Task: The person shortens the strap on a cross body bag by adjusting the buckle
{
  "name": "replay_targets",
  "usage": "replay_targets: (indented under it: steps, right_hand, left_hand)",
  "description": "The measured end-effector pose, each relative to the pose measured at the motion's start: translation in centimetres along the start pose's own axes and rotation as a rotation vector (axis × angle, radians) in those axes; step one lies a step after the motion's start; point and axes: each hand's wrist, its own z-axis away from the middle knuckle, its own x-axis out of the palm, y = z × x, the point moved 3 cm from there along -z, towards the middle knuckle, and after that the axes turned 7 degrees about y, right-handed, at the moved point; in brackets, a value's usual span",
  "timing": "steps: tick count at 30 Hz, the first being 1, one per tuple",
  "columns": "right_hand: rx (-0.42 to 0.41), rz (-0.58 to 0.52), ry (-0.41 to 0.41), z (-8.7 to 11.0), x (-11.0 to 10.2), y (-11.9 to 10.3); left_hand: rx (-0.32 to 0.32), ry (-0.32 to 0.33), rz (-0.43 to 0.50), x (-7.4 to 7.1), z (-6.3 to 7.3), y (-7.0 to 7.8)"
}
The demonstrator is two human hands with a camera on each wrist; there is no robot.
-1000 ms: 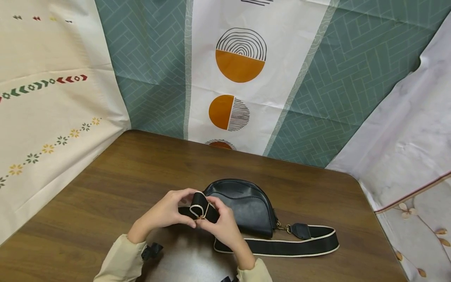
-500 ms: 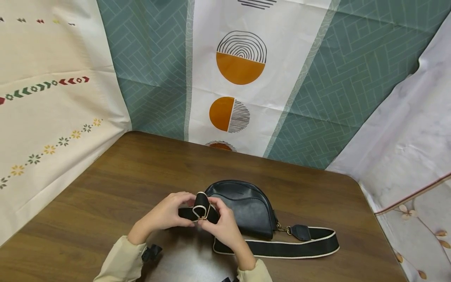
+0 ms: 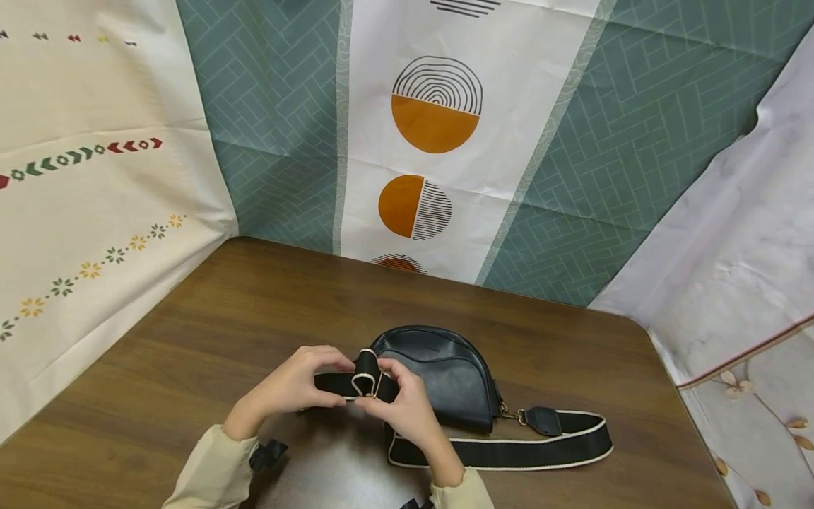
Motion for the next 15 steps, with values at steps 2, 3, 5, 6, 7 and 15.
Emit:
replay_targets:
  steps: [2, 3, 5, 6, 7, 15]
  right_hand:
    - [0.014, 0.013, 0.001, -0.02, -0.03, -0.02]
    - [0.024, 0.023, 0.003, -0.02, -0.05, -0.07]
    - [0.04, 0.043, 0.006, -0.03, -0.11, -0.15]
    - [0.045, 0.052, 0.006, -0.04, -0.15, -0.2]
    - [0.048, 0.061, 0.008, -0.06, -0.18, -0.22]
    - [0.038, 0.022, 0.003, -0.24, -0.2, -0.45]
  left_hand:
    - [-0.009, 0.002, 0.014, -0.1, 0.06, -0.07]
    - [-0.01, 0.002, 0.019, -0.14, 0.08, -0.11]
    - [-0.001, 0.008, 0.023, -0.22, 0.12, -0.18]
    - [0.004, 0.014, 0.023, -0.29, 0.1, -0.15]
    - [0.009, 0.021, 0.024, -0.33, 0.1, -0.17]
    - [-0.017, -0.024, 0.144, 0.0, -0.3, -0.39]
